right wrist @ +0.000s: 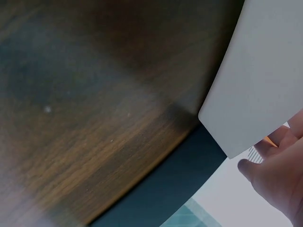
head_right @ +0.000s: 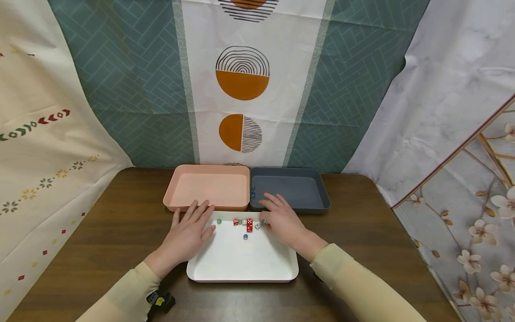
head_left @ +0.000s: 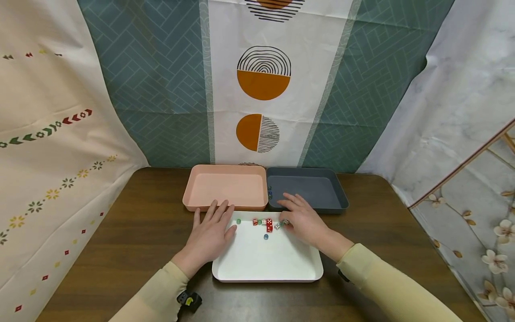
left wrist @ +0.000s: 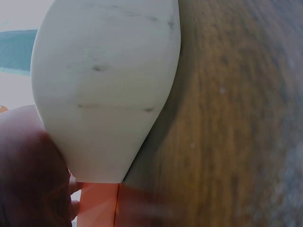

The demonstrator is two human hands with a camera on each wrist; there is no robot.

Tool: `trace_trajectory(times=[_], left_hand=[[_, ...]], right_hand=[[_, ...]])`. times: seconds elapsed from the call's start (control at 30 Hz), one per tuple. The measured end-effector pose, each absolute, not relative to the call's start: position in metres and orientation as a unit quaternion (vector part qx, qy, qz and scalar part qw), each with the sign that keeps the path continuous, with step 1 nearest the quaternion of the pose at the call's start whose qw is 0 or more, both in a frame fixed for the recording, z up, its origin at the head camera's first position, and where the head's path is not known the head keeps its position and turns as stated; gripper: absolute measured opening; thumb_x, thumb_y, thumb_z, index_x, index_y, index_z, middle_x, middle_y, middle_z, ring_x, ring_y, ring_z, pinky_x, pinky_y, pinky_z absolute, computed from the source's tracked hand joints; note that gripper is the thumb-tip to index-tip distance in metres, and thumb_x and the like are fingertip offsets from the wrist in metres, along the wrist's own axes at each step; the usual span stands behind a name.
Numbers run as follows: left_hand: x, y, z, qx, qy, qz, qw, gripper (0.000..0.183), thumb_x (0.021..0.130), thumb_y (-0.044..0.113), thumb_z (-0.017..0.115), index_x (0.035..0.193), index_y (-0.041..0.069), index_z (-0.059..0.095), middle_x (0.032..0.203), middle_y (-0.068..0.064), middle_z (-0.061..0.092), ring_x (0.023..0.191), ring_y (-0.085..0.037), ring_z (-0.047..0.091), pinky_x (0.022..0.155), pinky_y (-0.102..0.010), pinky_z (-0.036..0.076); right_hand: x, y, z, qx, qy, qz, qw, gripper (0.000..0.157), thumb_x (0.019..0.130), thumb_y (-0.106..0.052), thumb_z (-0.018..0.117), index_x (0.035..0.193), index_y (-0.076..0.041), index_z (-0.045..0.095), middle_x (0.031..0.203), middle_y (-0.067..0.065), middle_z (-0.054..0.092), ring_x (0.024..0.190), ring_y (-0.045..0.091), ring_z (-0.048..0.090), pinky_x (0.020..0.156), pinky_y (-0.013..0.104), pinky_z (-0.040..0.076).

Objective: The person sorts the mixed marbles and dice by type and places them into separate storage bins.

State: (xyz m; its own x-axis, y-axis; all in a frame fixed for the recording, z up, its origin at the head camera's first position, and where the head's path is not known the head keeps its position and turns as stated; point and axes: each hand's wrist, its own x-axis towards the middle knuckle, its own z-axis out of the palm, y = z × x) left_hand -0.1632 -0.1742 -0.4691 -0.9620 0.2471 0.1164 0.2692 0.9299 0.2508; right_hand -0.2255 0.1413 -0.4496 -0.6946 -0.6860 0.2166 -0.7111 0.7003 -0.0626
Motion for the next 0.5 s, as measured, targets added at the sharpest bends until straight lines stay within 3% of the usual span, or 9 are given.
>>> trace_trajectory(times=[0.5], left_hand=[[-0.1639, -0.1744, -0.4699, -0.132, -0.982, -0.132, 0.04, 0.067, 0.116, 0.044, 0.056, 0.172, 0.012, 0.04, 0.18, -0.012, 0.031, 0.168, -0.04, 0.017, 0.126, -0.079, 0.009]], right_hand=[[-0.2227, 0.1464, -0.4517, 0.379, -0.919, 0.04, 0.1, 0.025, 0.088, -0.01, 0.096, 0.107, -0.019, 0.084, 0.152, 0.013, 0.064, 0.16, 0.038, 0.039, 0.131, 0.059, 0.026]])
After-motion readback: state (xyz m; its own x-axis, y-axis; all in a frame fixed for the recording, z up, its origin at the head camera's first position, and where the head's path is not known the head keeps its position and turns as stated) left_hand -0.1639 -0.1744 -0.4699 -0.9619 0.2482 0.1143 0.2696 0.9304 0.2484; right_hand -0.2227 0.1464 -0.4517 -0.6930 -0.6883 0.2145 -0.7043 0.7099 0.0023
